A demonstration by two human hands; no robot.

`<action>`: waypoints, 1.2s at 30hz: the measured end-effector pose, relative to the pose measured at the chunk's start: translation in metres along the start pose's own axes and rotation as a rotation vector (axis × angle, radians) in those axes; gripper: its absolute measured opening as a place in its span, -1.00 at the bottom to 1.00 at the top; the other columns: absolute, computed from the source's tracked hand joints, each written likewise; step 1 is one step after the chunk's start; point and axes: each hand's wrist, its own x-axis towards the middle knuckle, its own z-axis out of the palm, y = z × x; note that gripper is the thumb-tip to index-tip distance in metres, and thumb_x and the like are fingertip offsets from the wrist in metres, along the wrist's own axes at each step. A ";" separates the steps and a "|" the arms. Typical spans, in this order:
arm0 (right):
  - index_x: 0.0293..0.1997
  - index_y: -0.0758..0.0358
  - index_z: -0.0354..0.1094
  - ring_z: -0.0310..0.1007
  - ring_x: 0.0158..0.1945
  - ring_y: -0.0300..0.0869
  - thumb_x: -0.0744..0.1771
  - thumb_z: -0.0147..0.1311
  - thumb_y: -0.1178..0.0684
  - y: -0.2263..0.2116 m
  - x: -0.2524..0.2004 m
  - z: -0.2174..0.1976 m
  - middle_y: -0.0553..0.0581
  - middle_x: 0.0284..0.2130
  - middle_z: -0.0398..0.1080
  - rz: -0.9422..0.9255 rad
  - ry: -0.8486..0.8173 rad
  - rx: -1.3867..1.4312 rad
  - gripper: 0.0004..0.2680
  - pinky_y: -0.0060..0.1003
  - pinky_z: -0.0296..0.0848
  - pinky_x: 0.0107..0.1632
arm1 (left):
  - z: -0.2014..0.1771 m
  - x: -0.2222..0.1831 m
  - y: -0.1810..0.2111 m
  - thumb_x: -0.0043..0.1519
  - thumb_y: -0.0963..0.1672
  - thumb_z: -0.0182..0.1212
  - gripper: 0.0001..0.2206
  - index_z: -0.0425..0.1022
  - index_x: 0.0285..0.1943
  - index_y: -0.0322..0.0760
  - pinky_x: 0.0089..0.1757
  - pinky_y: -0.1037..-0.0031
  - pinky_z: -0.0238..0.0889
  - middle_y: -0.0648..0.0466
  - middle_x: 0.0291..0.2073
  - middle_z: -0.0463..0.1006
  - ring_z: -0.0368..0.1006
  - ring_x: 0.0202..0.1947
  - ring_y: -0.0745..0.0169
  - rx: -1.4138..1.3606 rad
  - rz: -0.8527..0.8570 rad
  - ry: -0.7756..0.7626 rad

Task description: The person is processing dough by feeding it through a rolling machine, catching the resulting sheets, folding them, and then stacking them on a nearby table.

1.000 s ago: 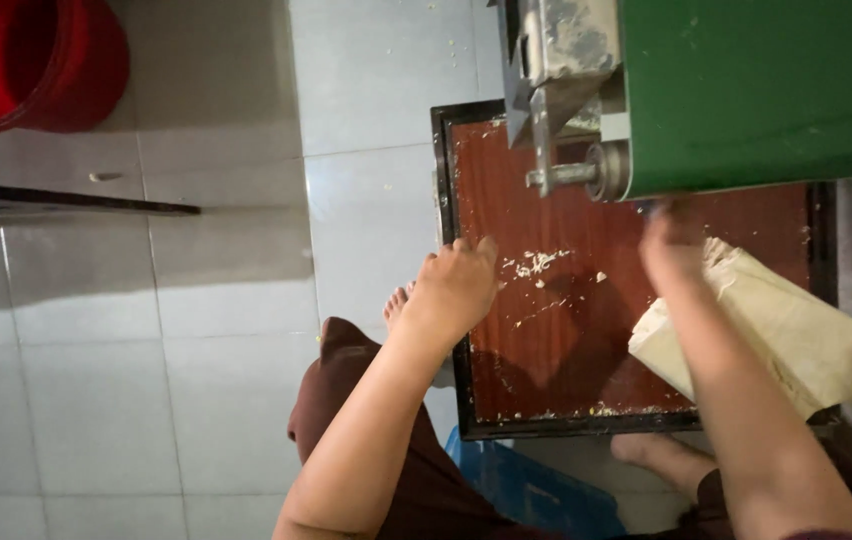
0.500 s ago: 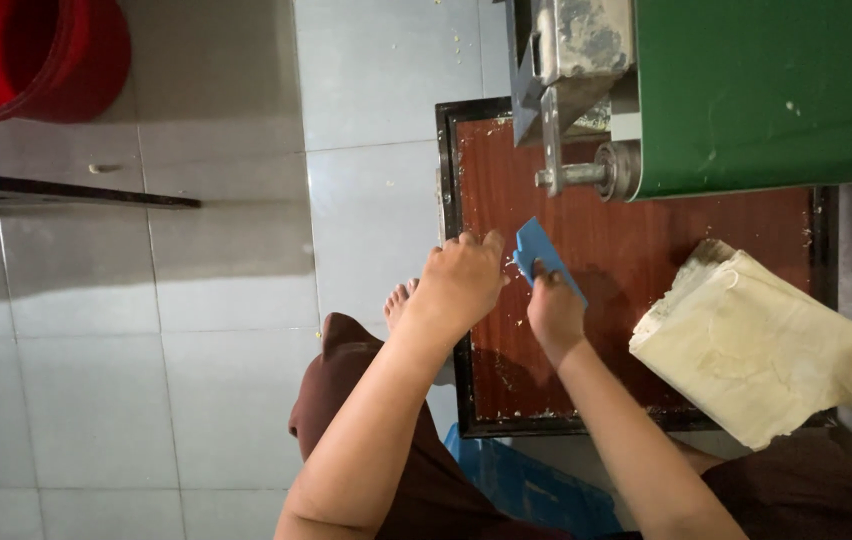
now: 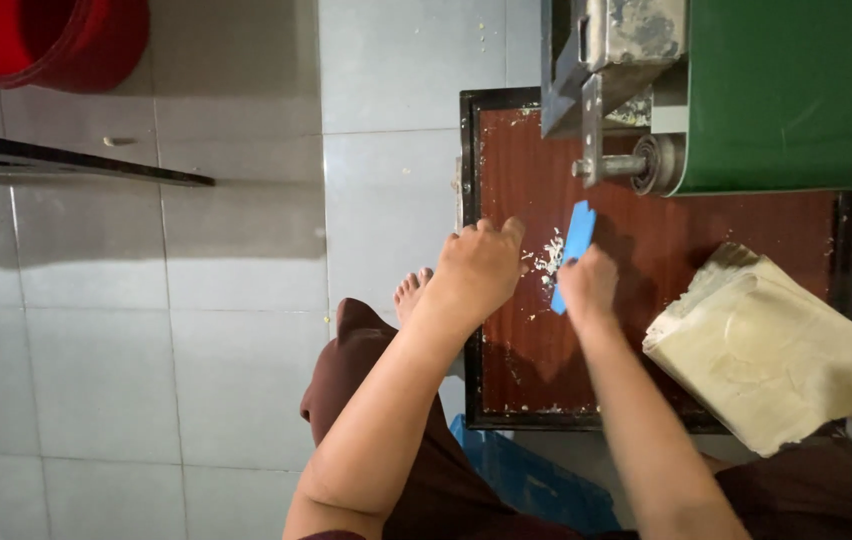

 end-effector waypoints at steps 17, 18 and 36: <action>0.19 -0.13 0.29 0.58 -0.04 -0.08 0.21 0.18 0.13 0.011 -0.039 -0.077 -0.05 -0.06 0.39 -0.845 -0.305 -0.465 -0.58 -0.24 0.66 -0.03 | -0.004 -0.003 -0.014 0.18 -0.02 0.37 -0.68 0.45 -0.01 -0.20 -0.15 0.13 0.43 -0.07 -0.23 0.56 0.59 -0.18 -0.15 -0.011 0.000 0.049; 0.17 -0.12 0.31 0.58 -0.04 -0.01 0.25 0.05 0.18 0.013 -0.039 -0.088 -0.01 -0.06 0.40 -0.843 -0.338 -0.368 -0.63 -0.16 0.65 -0.05 | -0.007 -0.005 -0.014 0.20 -0.06 0.33 -0.74 0.47 -0.03 -0.23 -0.17 0.12 0.43 -0.09 -0.24 0.56 0.60 -0.20 -0.18 -0.037 0.003 0.059; 0.10 0.22 0.46 0.54 -0.02 0.13 0.13 0.48 -0.15 0.068 -0.041 -0.083 0.24 -0.17 0.54 0.731 -0.272 0.499 -0.50 0.12 0.54 -0.21 | 0.129 0.003 0.002 0.09 0.40 -0.11 0.09 -0.26 0.67 -0.21 0.45 0.07 -0.67 0.02 0.64 -0.20 -0.40 0.62 0.13 0.410 0.054 -0.253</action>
